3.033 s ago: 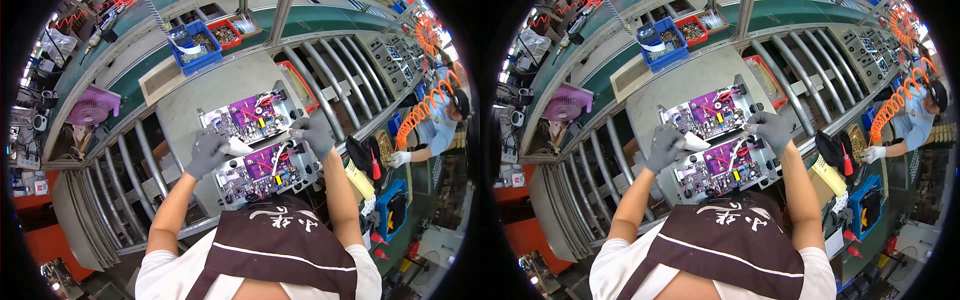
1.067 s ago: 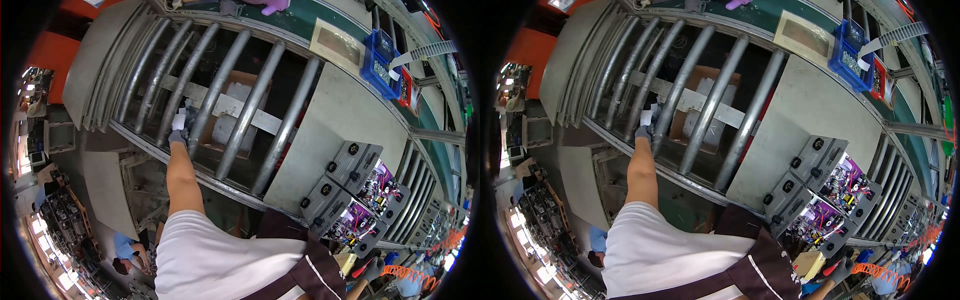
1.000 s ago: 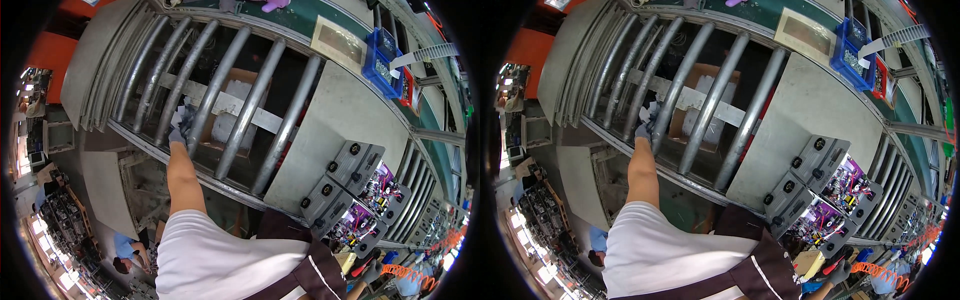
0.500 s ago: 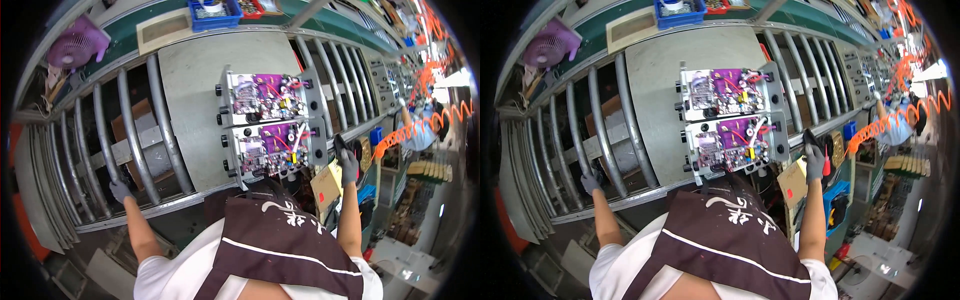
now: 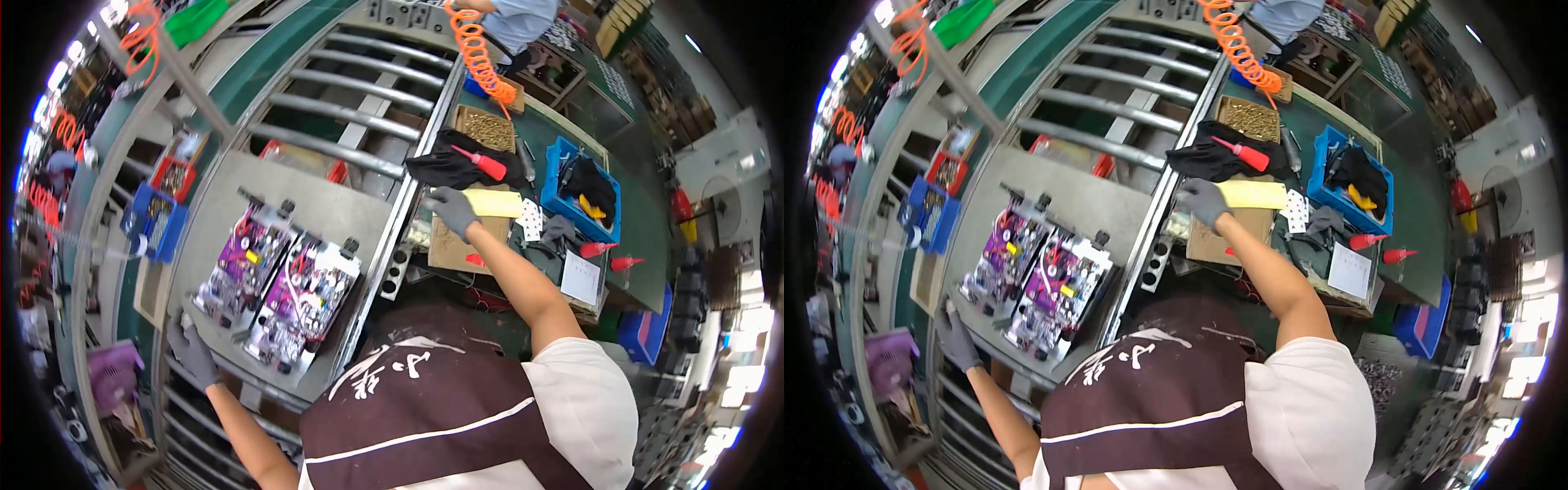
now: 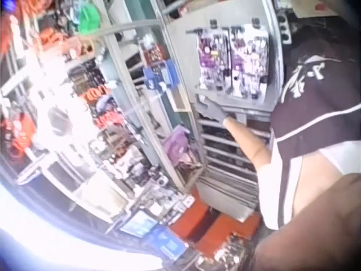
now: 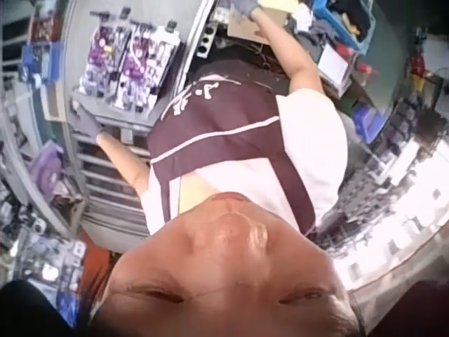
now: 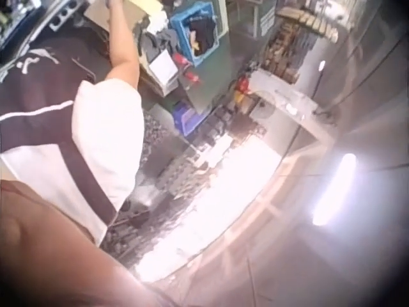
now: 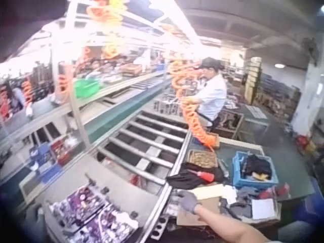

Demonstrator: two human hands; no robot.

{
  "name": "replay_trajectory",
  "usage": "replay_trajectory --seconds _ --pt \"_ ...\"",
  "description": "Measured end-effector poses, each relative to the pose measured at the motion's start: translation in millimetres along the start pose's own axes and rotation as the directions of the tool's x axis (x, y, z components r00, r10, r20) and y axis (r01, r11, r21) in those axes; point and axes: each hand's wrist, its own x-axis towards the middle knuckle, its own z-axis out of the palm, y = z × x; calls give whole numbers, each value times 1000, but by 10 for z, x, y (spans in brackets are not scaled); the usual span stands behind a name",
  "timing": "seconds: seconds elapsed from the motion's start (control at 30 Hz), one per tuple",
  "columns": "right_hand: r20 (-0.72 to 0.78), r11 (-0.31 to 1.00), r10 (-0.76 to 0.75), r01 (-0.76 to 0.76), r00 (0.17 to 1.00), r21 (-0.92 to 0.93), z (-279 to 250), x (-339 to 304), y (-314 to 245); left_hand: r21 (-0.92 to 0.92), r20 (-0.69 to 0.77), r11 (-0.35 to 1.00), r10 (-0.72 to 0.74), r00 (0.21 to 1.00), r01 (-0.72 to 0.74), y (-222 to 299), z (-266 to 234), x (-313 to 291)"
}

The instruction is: The person assembles internal components of an electronic device by applying thermal paste from a squeezable applicator to a circuit board, then connecting internal cables to the circuit board and chassis, and finally applying a protective film.

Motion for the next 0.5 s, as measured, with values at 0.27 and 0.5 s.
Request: replay_trajectory --seconds 0.27,0.5 --pt "-417 721 -194 -159 888 -674 -1677 728 1734 335 528 885 110 842 -325 454 1216 1230" --pt "-478 674 190 -468 858 -572 -1300 1146 1445 313 772 922 -107 627 -229 -501 1908 1569"
